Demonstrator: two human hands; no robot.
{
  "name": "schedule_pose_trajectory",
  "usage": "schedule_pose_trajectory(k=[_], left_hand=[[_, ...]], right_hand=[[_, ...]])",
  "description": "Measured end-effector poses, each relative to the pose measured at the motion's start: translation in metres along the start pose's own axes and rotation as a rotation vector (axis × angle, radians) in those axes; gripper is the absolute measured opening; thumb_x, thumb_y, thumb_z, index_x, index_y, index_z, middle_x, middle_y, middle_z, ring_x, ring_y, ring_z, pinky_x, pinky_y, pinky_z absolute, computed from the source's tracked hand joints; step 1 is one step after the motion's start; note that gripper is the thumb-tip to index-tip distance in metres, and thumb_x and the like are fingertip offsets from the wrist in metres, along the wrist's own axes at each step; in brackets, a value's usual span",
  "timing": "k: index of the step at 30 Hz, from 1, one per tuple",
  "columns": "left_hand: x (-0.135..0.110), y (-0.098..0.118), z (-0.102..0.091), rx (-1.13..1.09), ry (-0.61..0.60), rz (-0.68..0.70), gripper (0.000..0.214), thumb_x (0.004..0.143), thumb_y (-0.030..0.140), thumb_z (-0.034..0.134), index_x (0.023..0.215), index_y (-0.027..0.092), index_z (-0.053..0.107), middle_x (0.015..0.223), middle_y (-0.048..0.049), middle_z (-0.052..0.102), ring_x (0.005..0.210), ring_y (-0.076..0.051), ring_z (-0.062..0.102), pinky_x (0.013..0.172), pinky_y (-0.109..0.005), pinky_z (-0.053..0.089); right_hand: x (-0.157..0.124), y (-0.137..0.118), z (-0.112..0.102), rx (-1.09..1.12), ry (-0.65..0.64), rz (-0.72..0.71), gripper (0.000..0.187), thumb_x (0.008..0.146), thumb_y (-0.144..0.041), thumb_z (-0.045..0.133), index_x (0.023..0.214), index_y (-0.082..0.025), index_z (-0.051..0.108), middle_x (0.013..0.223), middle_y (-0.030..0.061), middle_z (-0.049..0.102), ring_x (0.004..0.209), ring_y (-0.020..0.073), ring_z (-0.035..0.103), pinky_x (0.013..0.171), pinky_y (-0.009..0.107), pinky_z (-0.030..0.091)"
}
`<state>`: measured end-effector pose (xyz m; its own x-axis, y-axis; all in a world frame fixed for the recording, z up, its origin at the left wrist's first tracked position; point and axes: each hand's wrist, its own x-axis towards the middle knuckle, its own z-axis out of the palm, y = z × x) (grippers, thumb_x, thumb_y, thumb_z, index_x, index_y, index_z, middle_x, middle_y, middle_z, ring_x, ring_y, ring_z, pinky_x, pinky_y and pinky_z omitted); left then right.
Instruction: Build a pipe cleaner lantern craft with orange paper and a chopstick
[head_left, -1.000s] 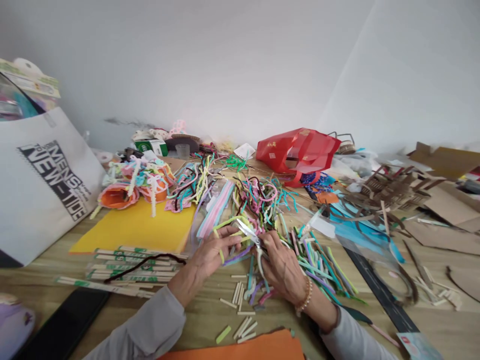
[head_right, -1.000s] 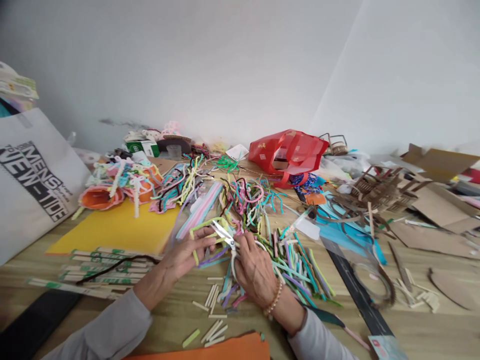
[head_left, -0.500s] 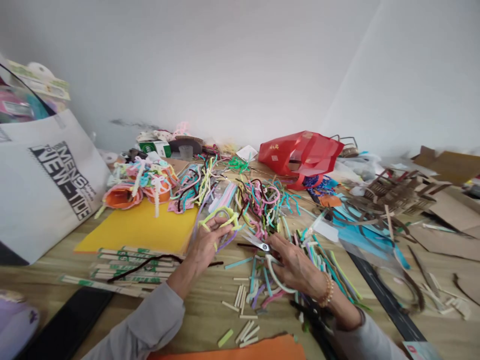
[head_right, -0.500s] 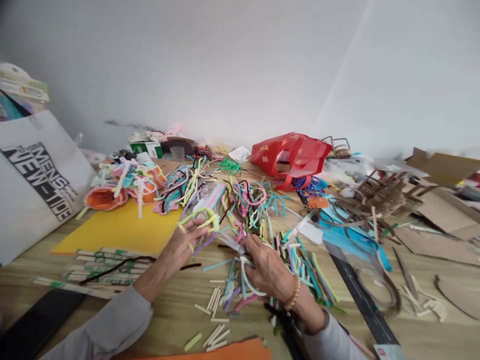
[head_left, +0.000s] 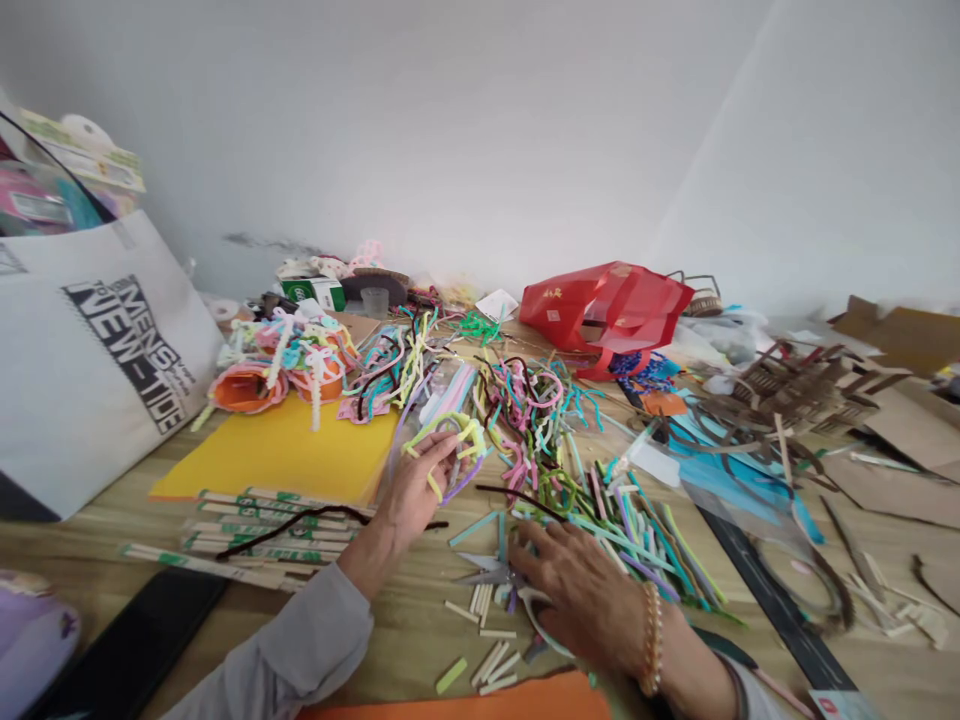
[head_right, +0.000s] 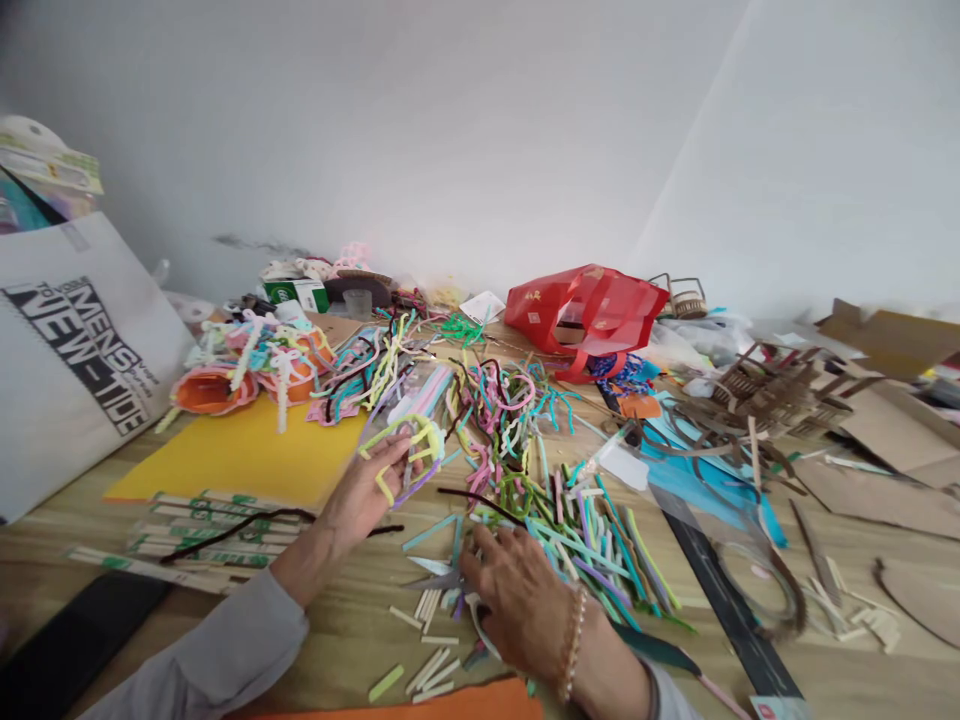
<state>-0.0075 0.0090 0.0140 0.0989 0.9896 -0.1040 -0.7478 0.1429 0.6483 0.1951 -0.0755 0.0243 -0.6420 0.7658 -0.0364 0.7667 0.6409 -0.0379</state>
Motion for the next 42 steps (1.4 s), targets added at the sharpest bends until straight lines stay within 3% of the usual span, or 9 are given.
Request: schedule_pose_trajectory(k=[4,8,13,20,27,31,34,40,42], left_hand=[[-0.004,-0.005,0.003,0.048,-0.031,0.029,0.021,0.064,0.014,0.08,0.081,0.015,0.068,0.082,-0.0015,0.072,0.075,-0.013,0.066,0.069,-0.023,0.053],[-0.011,-0.013,0.006,0.243,-0.017,0.117,0.019,0.067,0.023,0.079,0.08,0.017,0.066,0.077,-0.0003,0.07,0.07,-0.014,0.065,0.069,-0.026,0.053],[-0.023,-0.016,0.011,0.645,0.02,0.329,0.009,0.07,0.021,0.074,0.077,0.018,0.069,0.074,-0.0005,0.068,0.073,-0.016,0.062,0.069,-0.024,0.048],[-0.032,-0.02,0.015,0.888,-0.038,0.477,0.005,0.073,0.02,0.07,0.071,0.024,0.07,0.078,-0.0029,0.068,0.083,-0.024,0.06,0.084,-0.034,0.044],[-0.035,-0.023,0.015,0.901,-0.105,0.527,0.009,0.073,0.022,0.072,0.075,0.03,0.072,0.083,-0.0028,0.068,0.088,-0.027,0.058,0.092,-0.039,0.041],[-0.03,-0.022,0.009,0.958,-0.056,0.537,0.009,0.074,0.021,0.07,0.071,0.029,0.071,0.08,-0.0019,0.069,0.087,-0.026,0.058,0.094,-0.039,0.04],[-0.025,-0.023,0.005,1.014,-0.026,0.516,0.008,0.073,0.019,0.07,0.072,0.027,0.072,0.08,-0.0031,0.07,0.088,-0.026,0.059,0.095,-0.038,0.039],[-0.024,-0.031,-0.001,1.054,-0.06,0.447,0.008,0.069,0.018,0.074,0.072,0.024,0.073,0.084,-0.0059,0.07,0.09,-0.027,0.06,0.094,-0.037,0.04],[-0.024,-0.033,-0.003,1.031,-0.097,0.419,0.008,0.068,0.018,0.075,0.072,0.025,0.073,0.083,-0.0063,0.07,0.092,-0.028,0.059,0.095,-0.038,0.039]], right_hand=[[0.007,0.004,-0.011,0.227,0.162,0.103,0.017,0.082,-0.024,0.059,0.098,-0.02,0.063,0.103,0.0102,0.065,0.093,0.0266,0.06,0.08,0.039,0.046],[0.034,0.012,-0.017,0.975,0.22,0.145,0.025,0.092,-0.04,0.049,0.095,-0.019,0.062,0.071,0.0005,0.061,0.061,0.0136,0.057,0.058,0.025,0.046],[0.065,0.007,0.005,1.772,0.271,0.318,0.037,0.077,-0.052,0.067,0.075,-0.017,0.056,0.06,-0.0042,0.051,0.048,0.0072,0.047,0.042,0.017,0.043],[0.072,0.006,0.019,2.154,0.306,0.365,0.037,0.063,-0.04,0.082,0.076,-0.017,0.056,0.058,-0.0069,0.048,0.048,0.0049,0.045,0.039,0.012,0.04],[0.068,0.005,0.02,2.113,0.339,0.368,0.032,0.065,-0.036,0.079,0.077,-0.016,0.057,0.059,-0.0058,0.048,0.049,0.0056,0.044,0.037,0.012,0.035],[0.066,0.01,0.013,1.826,0.517,0.387,0.032,0.071,-0.044,0.072,0.077,-0.018,0.054,0.058,-0.0049,0.052,0.045,0.0071,0.043,0.039,0.016,0.037],[0.061,0.017,0.004,1.598,0.649,0.309,0.031,0.077,-0.044,0.066,0.092,-0.022,0.052,0.066,-0.0048,0.054,0.046,0.0082,0.045,0.041,0.019,0.039],[0.05,0.019,-0.006,1.048,0.635,0.178,0.027,0.093,-0.031,0.045,0.117,-0.022,0.053,0.071,-0.0021,0.052,0.055,0.0113,0.046,0.051,0.022,0.038],[0.049,0.019,-0.007,0.933,0.633,0.15,0.023,0.093,-0.027,0.043,0.11,-0.021,0.057,0.073,-0.0003,0.054,0.06,0.0127,0.049,0.055,0.023,0.039]])
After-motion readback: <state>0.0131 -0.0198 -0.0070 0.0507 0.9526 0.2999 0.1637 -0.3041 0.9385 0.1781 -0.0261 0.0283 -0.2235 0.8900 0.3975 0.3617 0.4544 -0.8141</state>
